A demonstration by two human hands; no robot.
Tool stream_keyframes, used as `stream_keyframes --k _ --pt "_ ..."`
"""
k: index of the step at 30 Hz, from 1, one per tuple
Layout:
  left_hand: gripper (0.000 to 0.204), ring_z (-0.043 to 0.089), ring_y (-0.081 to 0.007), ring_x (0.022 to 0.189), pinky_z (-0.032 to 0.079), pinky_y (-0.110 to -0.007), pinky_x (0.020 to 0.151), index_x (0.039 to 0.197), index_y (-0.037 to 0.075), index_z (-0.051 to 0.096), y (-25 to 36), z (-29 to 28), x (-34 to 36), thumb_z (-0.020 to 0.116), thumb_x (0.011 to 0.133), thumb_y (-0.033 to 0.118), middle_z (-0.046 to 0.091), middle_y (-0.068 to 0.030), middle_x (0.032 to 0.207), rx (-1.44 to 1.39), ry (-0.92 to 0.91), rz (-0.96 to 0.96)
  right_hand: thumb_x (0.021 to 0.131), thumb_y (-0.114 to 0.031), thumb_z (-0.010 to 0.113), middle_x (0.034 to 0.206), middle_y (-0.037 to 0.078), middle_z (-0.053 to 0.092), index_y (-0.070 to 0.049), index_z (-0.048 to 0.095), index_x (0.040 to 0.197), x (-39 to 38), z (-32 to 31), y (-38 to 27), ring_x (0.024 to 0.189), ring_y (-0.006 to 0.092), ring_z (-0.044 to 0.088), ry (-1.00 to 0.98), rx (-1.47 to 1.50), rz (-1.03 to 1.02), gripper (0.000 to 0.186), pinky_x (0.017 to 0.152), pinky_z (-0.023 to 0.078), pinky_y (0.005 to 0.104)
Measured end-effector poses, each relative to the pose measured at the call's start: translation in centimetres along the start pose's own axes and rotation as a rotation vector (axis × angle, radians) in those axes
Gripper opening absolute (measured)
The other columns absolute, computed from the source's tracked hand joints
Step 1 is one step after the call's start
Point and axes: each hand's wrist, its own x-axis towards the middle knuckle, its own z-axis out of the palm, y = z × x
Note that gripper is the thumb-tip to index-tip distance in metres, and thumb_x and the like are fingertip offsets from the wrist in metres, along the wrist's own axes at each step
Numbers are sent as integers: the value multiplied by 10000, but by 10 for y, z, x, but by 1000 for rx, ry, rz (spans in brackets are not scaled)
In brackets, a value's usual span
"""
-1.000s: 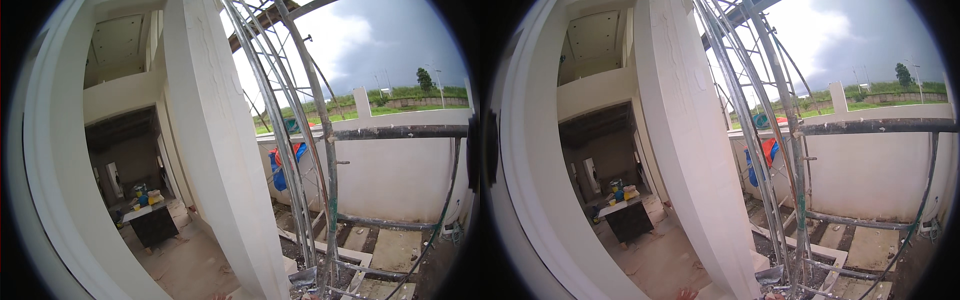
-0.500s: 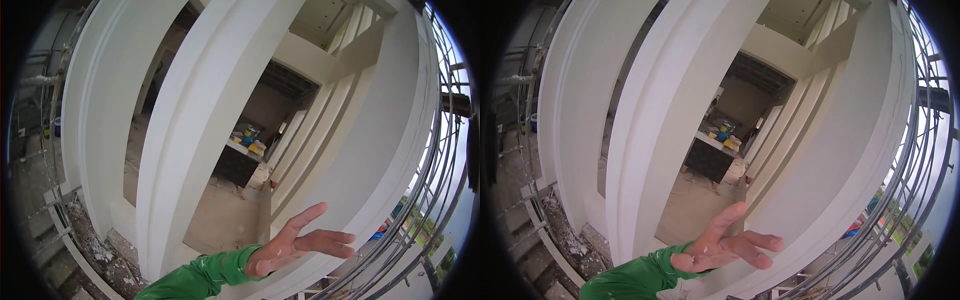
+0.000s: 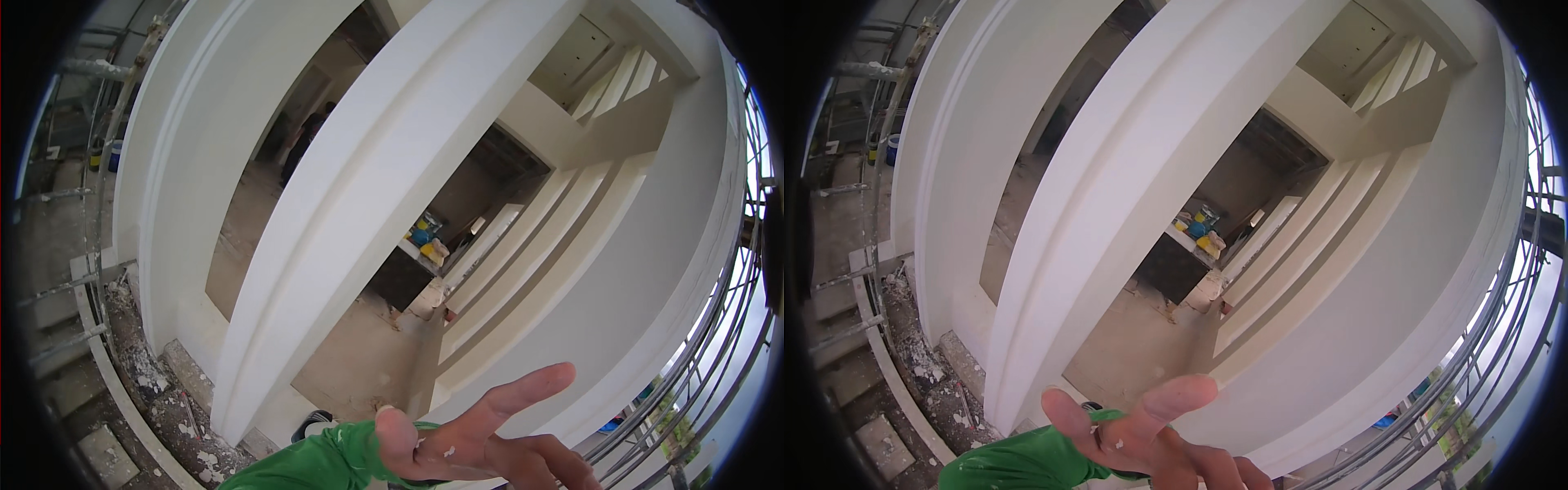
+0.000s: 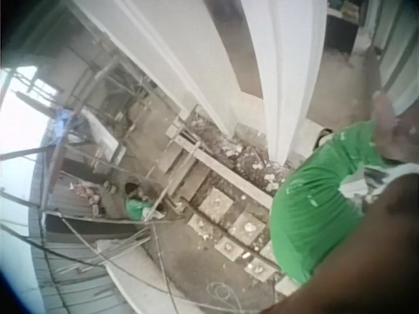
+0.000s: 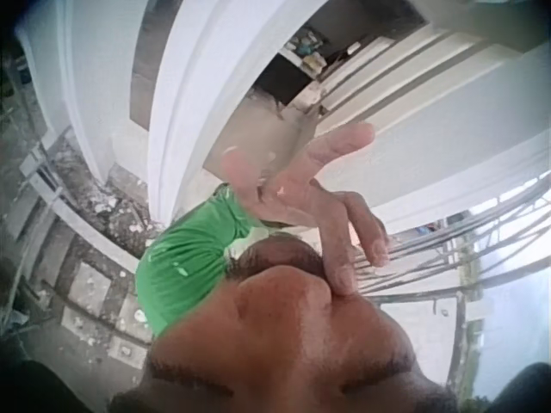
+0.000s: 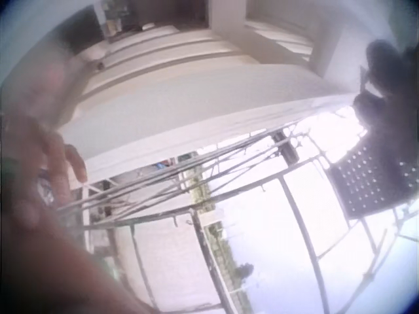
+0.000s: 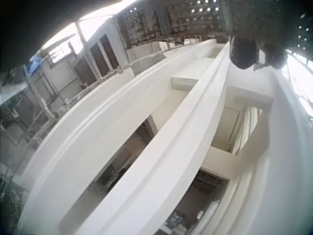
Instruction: The person applies plaster to a white wall using a trowel and a hawk. They repeatedly scoop plaster from the hawk and smooth it onto the wall surface while standing on scaffolding.
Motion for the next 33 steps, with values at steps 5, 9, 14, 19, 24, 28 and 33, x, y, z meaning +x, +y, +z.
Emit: stream_keyframes --k 5,9,14,19,24,28,33 --pt "1068 427 -459 1225 123 -661 1070 1460 60 -235 -7 -8 -36 170 825 817 588 -267 1146 7 96 90 864 -225 652 1074 122 609 -59 564 1143 0 6 17 1016 255 540 -21 15 41 336 887 429 359" --pt "1021 448 -438 1199 160 -625 1055 1463 50 -186 -12 -23 -45 189 850 775 594 -263 1120 66 90 121 860 -222 659 1060 115 610 -60 567 1126 -8 20 32 1000 247 540 -48 33 89 325 875 430 357" --pt "915 491 -388 1156 255 -526 1037 1463 21 -108 -23 -46 -32 220 915 675 626 -260 1029 147 7 174 854 -219 668 1041 106 611 -61 572 1105 -33 35 48 979 238 541 -72 67 153 312 860 431 353" --pt "898 513 -356 1145 261 -490 1035 1483 15 29 -32 -53 -34 255 909 667 617 -256 1043 180 7 167 848 -216 677 1023 98 611 -62 576 1083 -85 47 79 959 228 541 -98 106 275 299 845 432 349" --pt "967 507 -366 1191 145 -545 1121 1473 84 118 -29 -115 -67 117 836 811 520 -272 1281 680 234 84 842 -213 686 1004 90 612 -62 581 1062 -177 62 113 938 219 542 -134 185 501 286 829 433 346" --pt "779 387 -297 1288 217 -510 1134 1453 104 264 -25 -155 -77 175 936 680 392 -175 1444 380 768 27 838 -210 693 989 83 612 -63 584 1045 -276 76 139 922 211 542 -185 265 740 276 817 434 343" --pt "753 360 -294 1307 222 -506 1135 1438 103 299 -41 -158 -88 201 944 664 332 -155 1486 384 738 -42 832 -207 701 971 74 613 -64 589 1024 -374 71 154 901 202 543 -208 316 970 264 802 435 339"
